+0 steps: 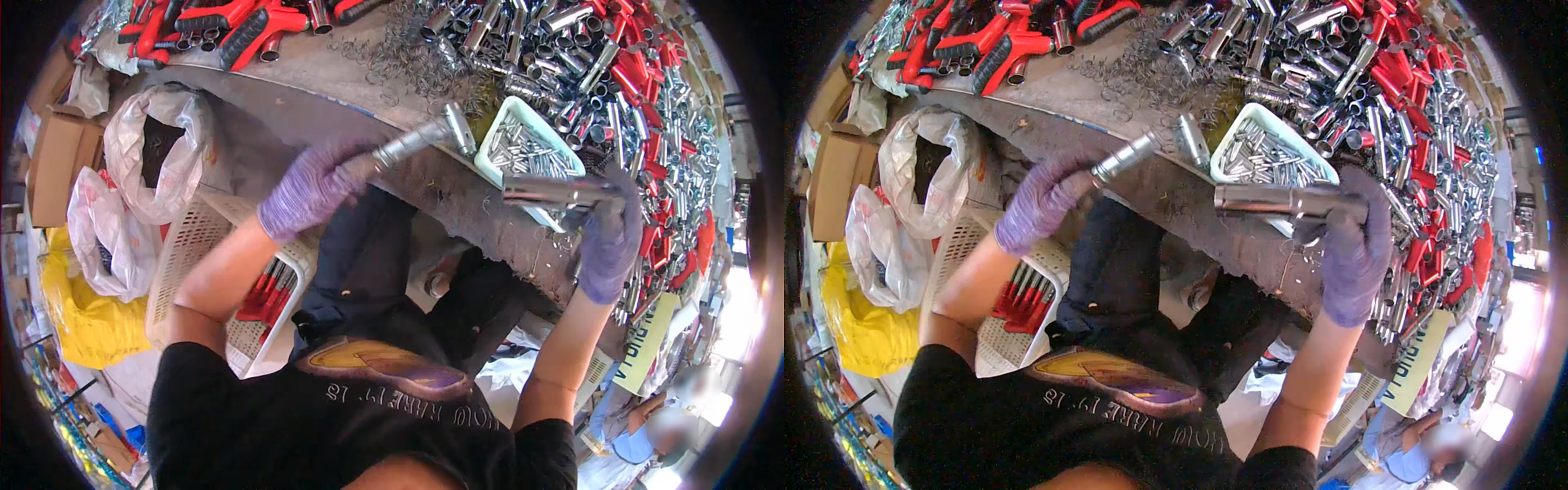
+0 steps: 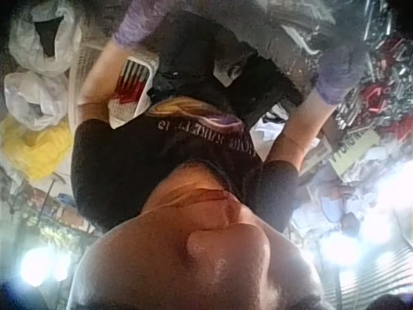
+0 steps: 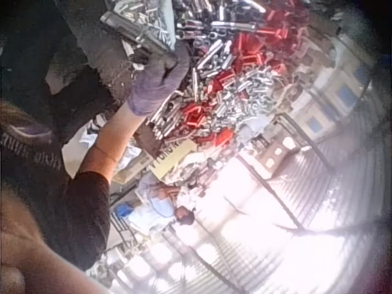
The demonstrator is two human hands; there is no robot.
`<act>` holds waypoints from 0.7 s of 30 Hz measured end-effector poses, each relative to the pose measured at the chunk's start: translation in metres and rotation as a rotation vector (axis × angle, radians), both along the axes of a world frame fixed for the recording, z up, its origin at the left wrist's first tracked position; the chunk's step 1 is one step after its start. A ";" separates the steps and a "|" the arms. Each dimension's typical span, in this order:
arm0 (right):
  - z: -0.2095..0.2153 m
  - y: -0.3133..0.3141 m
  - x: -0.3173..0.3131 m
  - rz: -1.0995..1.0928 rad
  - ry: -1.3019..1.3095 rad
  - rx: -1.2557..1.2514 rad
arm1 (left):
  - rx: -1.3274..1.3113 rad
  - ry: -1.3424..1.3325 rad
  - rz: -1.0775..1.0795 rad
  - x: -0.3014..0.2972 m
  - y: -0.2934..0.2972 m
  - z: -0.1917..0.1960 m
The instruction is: The person assembles tools by inserting metal pins and springs into metal tubes and attaching handles to the components by hand.
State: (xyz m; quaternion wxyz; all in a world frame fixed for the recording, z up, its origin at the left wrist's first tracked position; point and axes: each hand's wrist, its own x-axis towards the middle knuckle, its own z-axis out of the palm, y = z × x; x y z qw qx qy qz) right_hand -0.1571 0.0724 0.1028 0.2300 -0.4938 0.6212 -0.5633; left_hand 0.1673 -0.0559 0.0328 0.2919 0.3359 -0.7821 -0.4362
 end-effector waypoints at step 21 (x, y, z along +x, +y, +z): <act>-0.002 -0.014 0.012 0.062 0.197 0.392 | 1.324 0.656 -0.338 -0.136 0.099 0.016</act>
